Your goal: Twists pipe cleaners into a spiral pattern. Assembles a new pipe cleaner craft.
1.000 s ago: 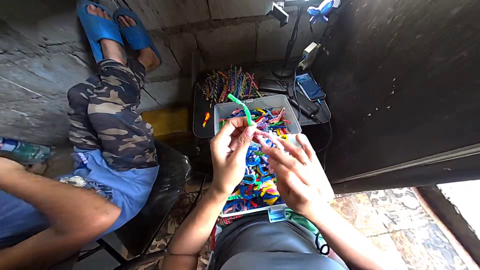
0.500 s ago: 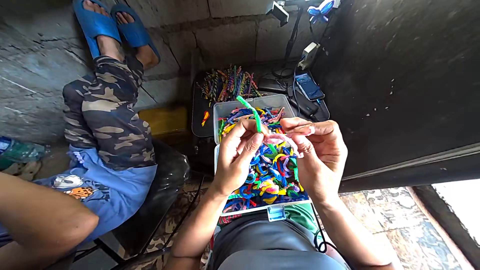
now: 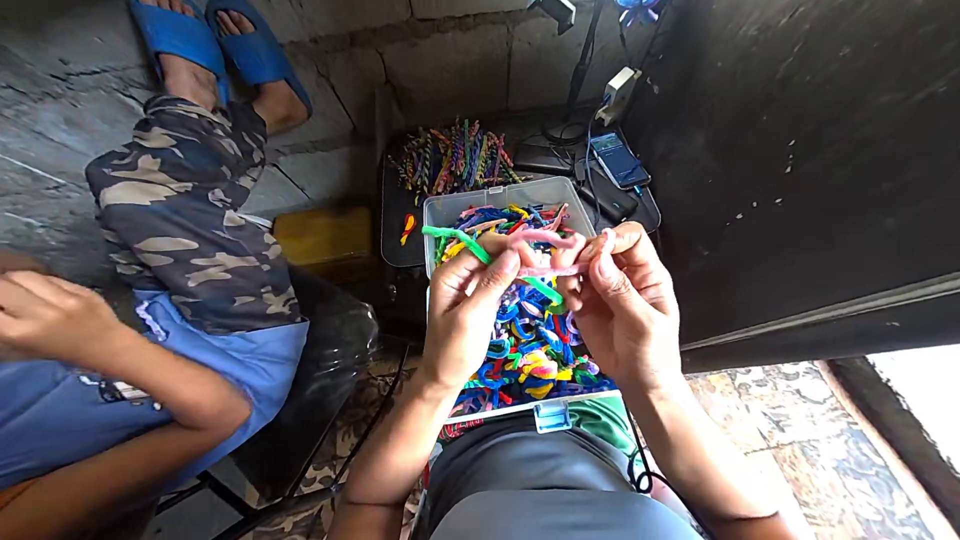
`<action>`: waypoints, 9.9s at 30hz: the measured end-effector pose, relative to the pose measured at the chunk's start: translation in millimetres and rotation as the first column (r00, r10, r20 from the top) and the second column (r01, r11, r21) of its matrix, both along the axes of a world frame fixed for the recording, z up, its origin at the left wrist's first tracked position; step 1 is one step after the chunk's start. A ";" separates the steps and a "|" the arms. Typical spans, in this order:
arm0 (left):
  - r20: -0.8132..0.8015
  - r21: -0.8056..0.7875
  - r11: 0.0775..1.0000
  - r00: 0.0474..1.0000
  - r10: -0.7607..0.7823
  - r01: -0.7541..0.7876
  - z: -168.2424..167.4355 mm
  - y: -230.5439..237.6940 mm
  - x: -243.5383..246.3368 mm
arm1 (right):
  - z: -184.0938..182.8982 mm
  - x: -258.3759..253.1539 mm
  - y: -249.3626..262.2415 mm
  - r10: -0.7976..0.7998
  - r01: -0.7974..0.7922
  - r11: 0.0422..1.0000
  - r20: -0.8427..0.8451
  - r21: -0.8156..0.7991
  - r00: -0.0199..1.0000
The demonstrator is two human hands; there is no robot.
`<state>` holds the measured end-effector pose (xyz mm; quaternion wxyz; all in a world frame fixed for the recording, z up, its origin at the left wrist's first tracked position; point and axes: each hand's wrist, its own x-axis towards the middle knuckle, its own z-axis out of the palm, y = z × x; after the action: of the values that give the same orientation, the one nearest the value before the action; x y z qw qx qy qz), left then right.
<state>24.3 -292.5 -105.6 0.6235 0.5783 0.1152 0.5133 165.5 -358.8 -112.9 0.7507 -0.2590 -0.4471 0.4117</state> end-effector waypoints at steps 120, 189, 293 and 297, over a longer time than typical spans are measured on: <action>-0.352 0.674 0.721 0.786 0.507 -0.163 7.9 -39.5 -9.1 | 11.5 12.7 -19.6 -0.358 0.236 0.925 0.472 0.298 0.806; -0.152 0.982 0.021 0.723 0.674 0.187 25.1 -47.1 -55.4 | -11.5 -2.9 -59.9 0.403 -0.342 0.905 0.254 -0.252 0.879; -0.605 0.439 0.701 0.762 -0.232 0.562 33.5 -2.1 -46.3 | 47.1 34.9 -47.7 -0.636 -0.259 0.764 0.757 0.591 -0.148; -0.258 0.966 0.135 0.797 0.546 0.220 29.2 -23.2 -48.2 | 44.5 33.6 -47.2 0.108 -0.124 0.990 0.899 -0.060 0.425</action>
<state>-24.0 -315.6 -76.4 -0.0367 0.9425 0.0004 0.3321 199.2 -406.0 -68.4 0.3698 -0.4013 -0.7973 0.2580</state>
